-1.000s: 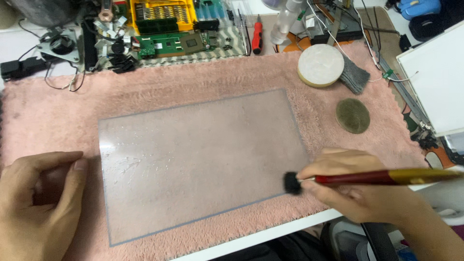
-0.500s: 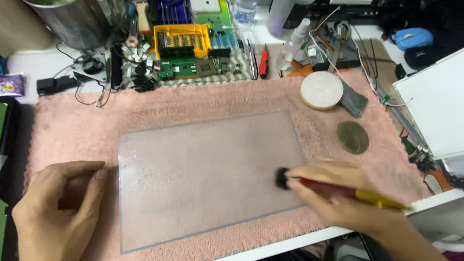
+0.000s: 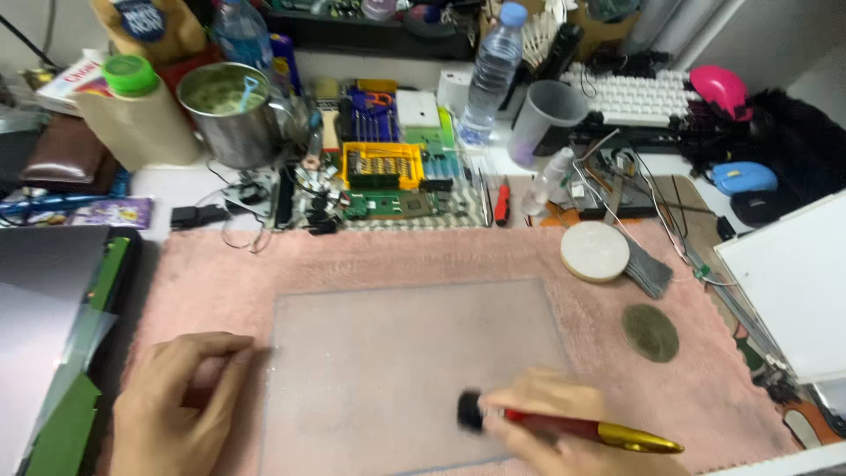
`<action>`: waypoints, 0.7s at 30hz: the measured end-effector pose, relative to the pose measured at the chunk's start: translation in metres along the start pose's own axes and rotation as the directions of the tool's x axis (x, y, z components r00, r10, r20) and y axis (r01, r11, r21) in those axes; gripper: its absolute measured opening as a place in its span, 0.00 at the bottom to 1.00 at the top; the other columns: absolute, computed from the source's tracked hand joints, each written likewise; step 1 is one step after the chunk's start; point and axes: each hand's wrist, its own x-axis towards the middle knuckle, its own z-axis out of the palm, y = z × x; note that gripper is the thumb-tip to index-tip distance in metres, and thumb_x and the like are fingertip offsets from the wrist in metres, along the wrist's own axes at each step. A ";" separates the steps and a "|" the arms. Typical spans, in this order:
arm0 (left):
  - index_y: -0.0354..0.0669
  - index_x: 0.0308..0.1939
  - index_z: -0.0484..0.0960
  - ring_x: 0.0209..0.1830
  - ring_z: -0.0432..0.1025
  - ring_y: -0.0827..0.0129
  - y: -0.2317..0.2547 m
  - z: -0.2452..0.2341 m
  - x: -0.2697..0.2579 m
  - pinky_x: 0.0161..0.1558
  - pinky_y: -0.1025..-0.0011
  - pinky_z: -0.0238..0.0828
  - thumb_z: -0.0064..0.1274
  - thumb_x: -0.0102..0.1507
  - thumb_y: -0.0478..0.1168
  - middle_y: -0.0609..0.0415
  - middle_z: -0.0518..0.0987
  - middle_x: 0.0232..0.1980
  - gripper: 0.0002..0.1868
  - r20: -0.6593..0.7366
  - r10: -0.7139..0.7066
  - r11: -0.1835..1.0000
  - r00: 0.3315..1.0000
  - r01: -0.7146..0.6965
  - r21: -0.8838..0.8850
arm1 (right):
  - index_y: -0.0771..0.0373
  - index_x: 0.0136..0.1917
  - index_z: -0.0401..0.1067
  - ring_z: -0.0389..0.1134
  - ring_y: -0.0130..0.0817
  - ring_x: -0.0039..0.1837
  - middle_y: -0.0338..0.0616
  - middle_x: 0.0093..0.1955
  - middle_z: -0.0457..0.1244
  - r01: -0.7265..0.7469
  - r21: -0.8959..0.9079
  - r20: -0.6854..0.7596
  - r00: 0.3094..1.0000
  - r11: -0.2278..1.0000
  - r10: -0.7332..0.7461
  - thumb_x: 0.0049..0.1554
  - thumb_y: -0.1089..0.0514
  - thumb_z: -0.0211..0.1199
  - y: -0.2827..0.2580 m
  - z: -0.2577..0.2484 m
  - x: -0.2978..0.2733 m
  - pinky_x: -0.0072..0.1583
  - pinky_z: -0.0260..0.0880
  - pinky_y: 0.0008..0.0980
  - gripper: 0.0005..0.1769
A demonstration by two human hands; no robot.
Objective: The person cleans a rectangular screen by first brushing it with a brush and then wiping it with a cloth. The person uses a brush to sweep the surface and a cloth to wipe it, working over a pink towel on a cluttered desk.
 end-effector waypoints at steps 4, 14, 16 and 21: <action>0.56 0.50 0.96 0.50 0.83 0.71 -0.002 0.000 0.000 0.57 0.71 0.76 0.65 0.70 0.40 0.63 0.93 0.48 0.08 0.032 -0.066 0.997 0.997 0.067 -0.029 | 0.33 0.51 0.89 0.80 0.15 0.54 0.21 0.47 0.76 -0.261 -0.355 0.409 0.820 0.898 0.400 0.67 0.36 0.71 0.009 -0.002 0.007 0.62 0.75 0.20 0.10; 0.50 0.55 0.94 0.54 0.84 0.66 0.008 -0.009 0.004 0.57 0.68 0.76 0.58 0.72 0.37 0.59 0.94 0.54 0.11 0.050 -0.039 0.987 0.998 0.046 -0.151 | 0.46 0.44 0.87 0.80 0.26 0.41 0.26 0.40 0.80 0.152 -0.226 0.353 0.934 0.962 -0.064 0.67 0.41 0.69 -0.006 0.020 0.009 0.48 0.81 0.30 0.14; 0.51 0.56 0.94 0.49 0.83 0.67 0.011 -0.011 0.004 0.54 0.68 0.76 0.58 0.72 0.38 0.59 0.93 0.53 0.12 0.050 -0.065 0.987 0.997 0.072 -0.141 | 0.49 0.45 0.86 0.78 0.28 0.38 0.30 0.37 0.77 0.210 -0.234 0.272 0.952 0.949 -0.144 0.65 0.46 0.71 0.007 0.029 0.011 0.44 0.79 0.32 0.10; 0.57 0.56 0.96 0.34 0.77 0.72 0.020 -0.015 0.005 0.45 0.71 0.74 0.61 0.72 0.42 0.58 0.86 0.41 0.12 0.063 -0.191 0.972 0.980 0.198 -0.128 | 0.44 0.55 0.94 0.89 0.18 0.57 0.22 0.54 0.88 -0.062 -0.118 0.231 0.969 0.991 0.088 0.61 0.39 0.74 -0.029 0.039 0.012 0.62 0.84 0.23 0.16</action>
